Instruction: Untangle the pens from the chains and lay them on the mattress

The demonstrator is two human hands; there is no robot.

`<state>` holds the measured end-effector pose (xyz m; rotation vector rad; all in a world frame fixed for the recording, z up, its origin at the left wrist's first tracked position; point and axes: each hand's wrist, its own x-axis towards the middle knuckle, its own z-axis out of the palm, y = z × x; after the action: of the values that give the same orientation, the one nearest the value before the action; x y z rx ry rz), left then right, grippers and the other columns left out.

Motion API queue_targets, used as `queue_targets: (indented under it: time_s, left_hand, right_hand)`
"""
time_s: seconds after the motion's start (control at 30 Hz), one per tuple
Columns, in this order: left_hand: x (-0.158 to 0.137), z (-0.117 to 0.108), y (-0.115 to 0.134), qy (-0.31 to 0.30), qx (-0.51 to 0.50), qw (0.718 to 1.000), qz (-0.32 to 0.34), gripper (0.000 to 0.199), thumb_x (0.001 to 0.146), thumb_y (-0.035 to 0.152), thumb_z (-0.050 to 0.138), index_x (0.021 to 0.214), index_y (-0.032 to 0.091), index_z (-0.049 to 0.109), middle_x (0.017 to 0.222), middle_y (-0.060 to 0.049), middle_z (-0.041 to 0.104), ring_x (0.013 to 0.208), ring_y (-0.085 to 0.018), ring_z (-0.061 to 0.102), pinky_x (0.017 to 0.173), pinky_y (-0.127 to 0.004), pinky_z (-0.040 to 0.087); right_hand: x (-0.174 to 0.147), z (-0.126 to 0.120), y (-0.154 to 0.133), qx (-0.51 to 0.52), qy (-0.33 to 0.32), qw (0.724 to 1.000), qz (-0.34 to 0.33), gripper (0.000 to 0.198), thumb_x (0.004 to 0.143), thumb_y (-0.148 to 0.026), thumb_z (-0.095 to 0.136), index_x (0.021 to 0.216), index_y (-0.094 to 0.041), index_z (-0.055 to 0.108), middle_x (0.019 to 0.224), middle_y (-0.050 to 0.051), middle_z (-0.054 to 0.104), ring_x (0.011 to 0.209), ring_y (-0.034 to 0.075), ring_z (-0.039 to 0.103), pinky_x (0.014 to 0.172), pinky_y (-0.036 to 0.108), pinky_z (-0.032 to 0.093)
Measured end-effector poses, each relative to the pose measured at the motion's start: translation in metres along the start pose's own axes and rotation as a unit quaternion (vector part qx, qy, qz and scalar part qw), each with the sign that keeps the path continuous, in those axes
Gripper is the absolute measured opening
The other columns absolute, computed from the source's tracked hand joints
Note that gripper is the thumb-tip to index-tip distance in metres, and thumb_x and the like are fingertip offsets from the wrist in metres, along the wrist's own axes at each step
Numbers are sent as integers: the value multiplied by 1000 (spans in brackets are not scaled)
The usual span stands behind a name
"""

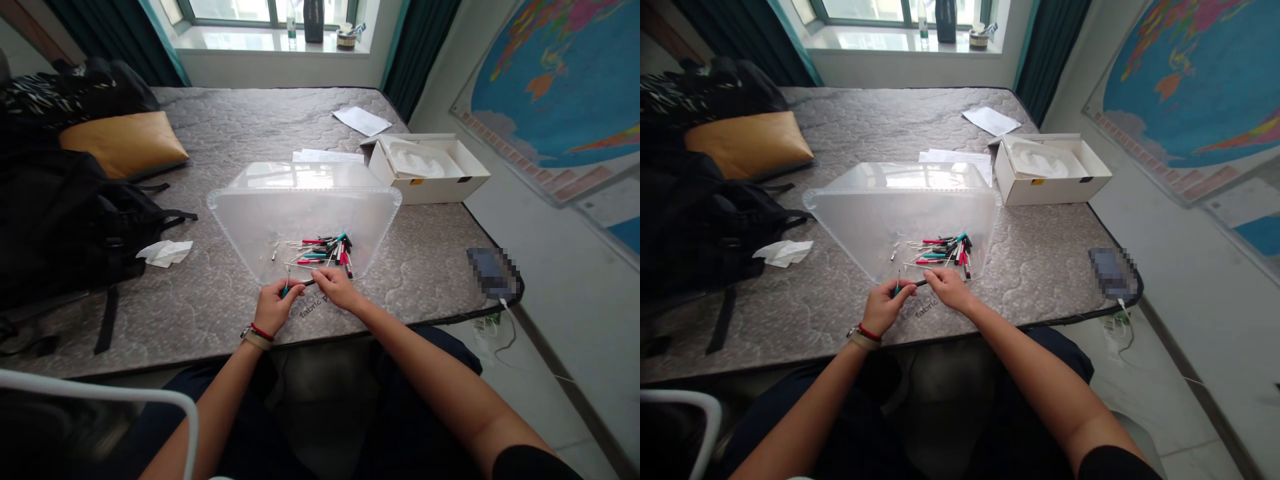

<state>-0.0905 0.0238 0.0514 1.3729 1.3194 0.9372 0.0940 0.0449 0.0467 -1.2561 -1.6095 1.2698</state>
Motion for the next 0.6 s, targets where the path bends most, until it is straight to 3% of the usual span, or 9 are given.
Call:
queue_targets:
  time_s: [0.1,0.17,0.27,0.37,0.47,0.6]
  left_hand:
    - [-4,0,4,44,80,991,93,19,76,38,73,84,20,75,81,-6,71,75,-18,60,67,-24,44]
    - [-4,1,3,49,68,993,87,18,75,36,75,84,21,75,80,-6,71,74,-18,60,65,-24,44]
    - [-1,6,-4,29,-21,999,2,24,75,40,74,83,18,74,65,-2,65,54,-12,51,48,-21,37]
    - [4,11,-11,-12,-174,980,-92,32,74,44,75,83,14,70,57,2,56,40,-4,34,39,-18,25]
    - [6,14,-12,-43,-281,948,-140,34,69,42,79,80,12,67,62,1,58,40,-1,29,37,-15,22]
    - [5,14,-10,-48,-336,926,-167,35,67,39,82,82,12,66,70,-1,62,42,1,31,37,-13,23]
  right_hand:
    - [-1,7,4,163,-58,975,142,43,90,-53,44,62,-22,37,44,-9,29,37,7,22,38,22,18]
    - [-2,8,4,202,-73,960,180,42,89,-54,45,62,-23,37,42,-10,27,34,7,19,36,21,16]
    - [-5,5,0,128,-16,985,115,44,90,-53,47,60,-21,41,45,-6,40,38,7,33,39,20,27]
    - [-7,0,-7,52,32,998,22,35,89,-50,53,72,-19,53,59,-3,53,51,9,48,48,19,38]
    - [-5,-2,-10,100,23,995,2,30,85,-51,59,86,-20,58,68,-2,57,56,10,53,51,21,44]
    - [-1,0,-8,199,-4,980,17,34,80,-52,65,85,-18,64,70,0,60,63,13,59,54,24,50]
